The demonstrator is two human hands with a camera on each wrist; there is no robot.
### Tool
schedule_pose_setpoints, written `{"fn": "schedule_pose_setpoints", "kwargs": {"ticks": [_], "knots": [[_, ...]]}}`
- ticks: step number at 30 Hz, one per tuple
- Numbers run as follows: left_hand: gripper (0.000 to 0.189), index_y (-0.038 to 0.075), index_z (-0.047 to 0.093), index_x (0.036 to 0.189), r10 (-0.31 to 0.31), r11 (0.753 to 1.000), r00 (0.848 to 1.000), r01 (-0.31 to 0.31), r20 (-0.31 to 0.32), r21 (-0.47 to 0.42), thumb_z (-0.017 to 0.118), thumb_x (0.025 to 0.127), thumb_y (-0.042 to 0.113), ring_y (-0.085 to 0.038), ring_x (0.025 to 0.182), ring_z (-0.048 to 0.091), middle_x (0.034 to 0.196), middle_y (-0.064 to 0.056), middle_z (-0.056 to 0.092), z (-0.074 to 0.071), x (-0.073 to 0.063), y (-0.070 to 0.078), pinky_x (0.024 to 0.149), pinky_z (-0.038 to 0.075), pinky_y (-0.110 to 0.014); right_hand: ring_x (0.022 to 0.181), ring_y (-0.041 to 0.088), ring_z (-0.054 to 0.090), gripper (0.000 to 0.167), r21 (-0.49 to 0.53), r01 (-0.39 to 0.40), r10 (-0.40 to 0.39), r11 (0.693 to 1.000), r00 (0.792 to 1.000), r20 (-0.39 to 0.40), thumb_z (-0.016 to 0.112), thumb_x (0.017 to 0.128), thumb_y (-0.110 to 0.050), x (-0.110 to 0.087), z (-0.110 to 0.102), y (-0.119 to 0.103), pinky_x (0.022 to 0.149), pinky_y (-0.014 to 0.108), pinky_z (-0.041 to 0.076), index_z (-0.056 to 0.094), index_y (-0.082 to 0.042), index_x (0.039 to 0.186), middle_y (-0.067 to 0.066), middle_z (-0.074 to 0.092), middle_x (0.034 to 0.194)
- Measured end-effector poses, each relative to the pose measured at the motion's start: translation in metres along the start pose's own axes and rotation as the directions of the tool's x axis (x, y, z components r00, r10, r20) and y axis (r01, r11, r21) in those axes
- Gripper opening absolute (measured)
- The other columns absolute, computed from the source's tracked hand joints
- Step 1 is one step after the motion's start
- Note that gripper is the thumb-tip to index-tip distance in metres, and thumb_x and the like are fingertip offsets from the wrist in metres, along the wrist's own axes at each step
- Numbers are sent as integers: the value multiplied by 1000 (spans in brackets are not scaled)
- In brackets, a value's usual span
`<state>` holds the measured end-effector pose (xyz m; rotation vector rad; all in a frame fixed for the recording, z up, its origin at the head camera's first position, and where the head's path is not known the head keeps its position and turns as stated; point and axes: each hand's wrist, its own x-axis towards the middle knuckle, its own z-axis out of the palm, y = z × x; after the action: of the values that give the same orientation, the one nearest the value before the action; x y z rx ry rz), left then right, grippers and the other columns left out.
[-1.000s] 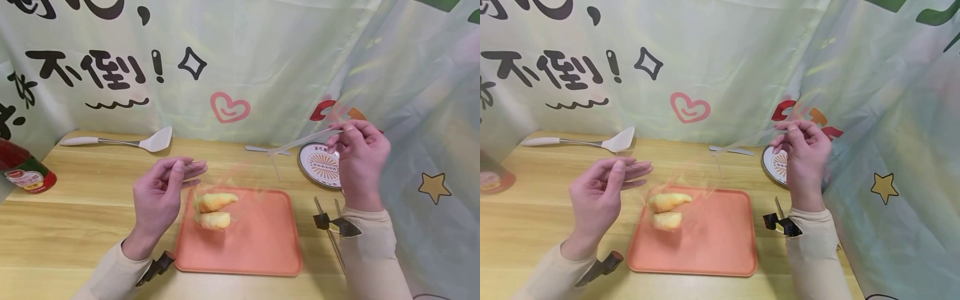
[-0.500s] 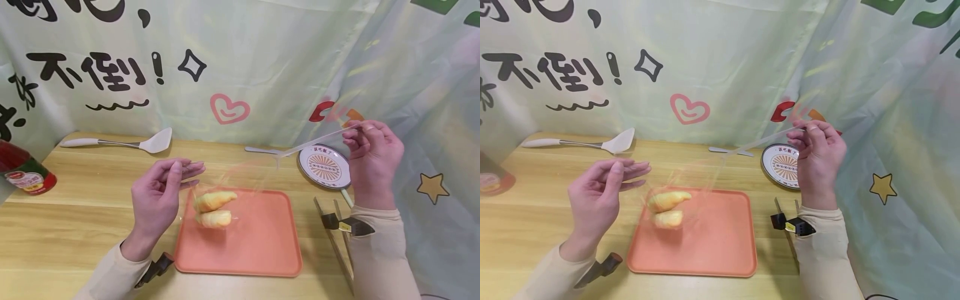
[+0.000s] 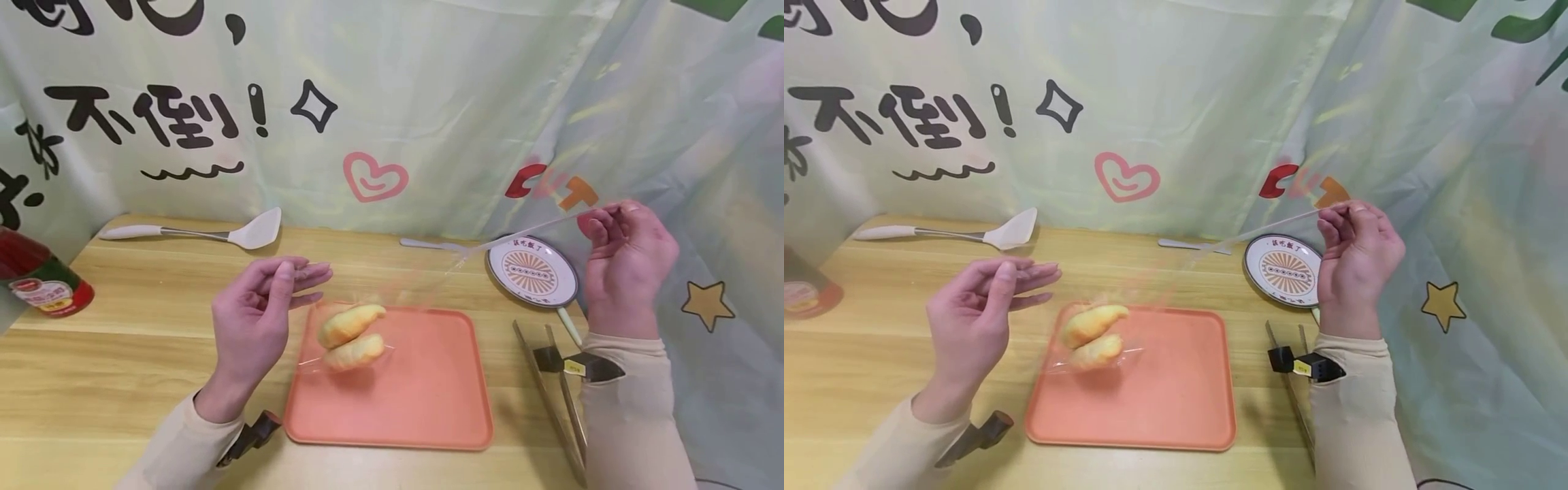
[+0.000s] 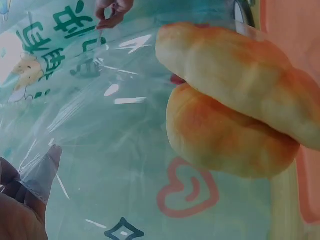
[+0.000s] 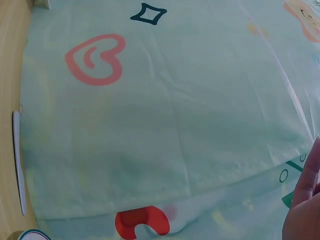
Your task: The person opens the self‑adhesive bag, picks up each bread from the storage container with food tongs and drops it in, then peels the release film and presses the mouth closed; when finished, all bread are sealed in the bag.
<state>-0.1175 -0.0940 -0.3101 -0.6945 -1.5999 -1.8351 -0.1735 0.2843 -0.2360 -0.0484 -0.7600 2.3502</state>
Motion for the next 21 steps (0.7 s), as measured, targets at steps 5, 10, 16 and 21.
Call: {"fn": "schedule_pose_setpoints", "kwargs": {"ticks": [5,10,16,21], "knots": [[15,-15,62,99,-25,1000,1000,25,-11,6,49,99,-7,-32,86,72,93,-27,70,-1,-1,0,62,57,-38,54,31,63,9,-5,-37,36,999,997,-68,55,90,16,7,-7,-5,48,31,54,57,19,83,25,61,69],[15,-16,62,98,-39,999,999,39,-7,-2,49,99,-7,-33,85,72,94,-27,70,0,0,-1,62,57,-39,56,32,65,6,-11,-46,45,999,993,-105,56,89,18,15,-12,-8,49,33,55,58,19,84,27,62,70],[16,-18,60,99,-47,999,999,47,-22,-10,49,99,-7,-32,85,72,94,-29,69,-1,1,-2,62,57,-38,62,32,68,6,-57,-81,76,995,993,-88,55,91,16,21,-18,-13,59,33,58,60,19,87,27,65,78],[15,-17,61,100,-52,999,998,52,-27,-1,50,99,-6,-32,85,72,94,-28,70,-2,3,0,62,57,-38,72,38,70,5,-145,-84,91,986,995,41,55,91,17,17,-21,-15,70,41,57,57,21,90,30,65,82]]}}
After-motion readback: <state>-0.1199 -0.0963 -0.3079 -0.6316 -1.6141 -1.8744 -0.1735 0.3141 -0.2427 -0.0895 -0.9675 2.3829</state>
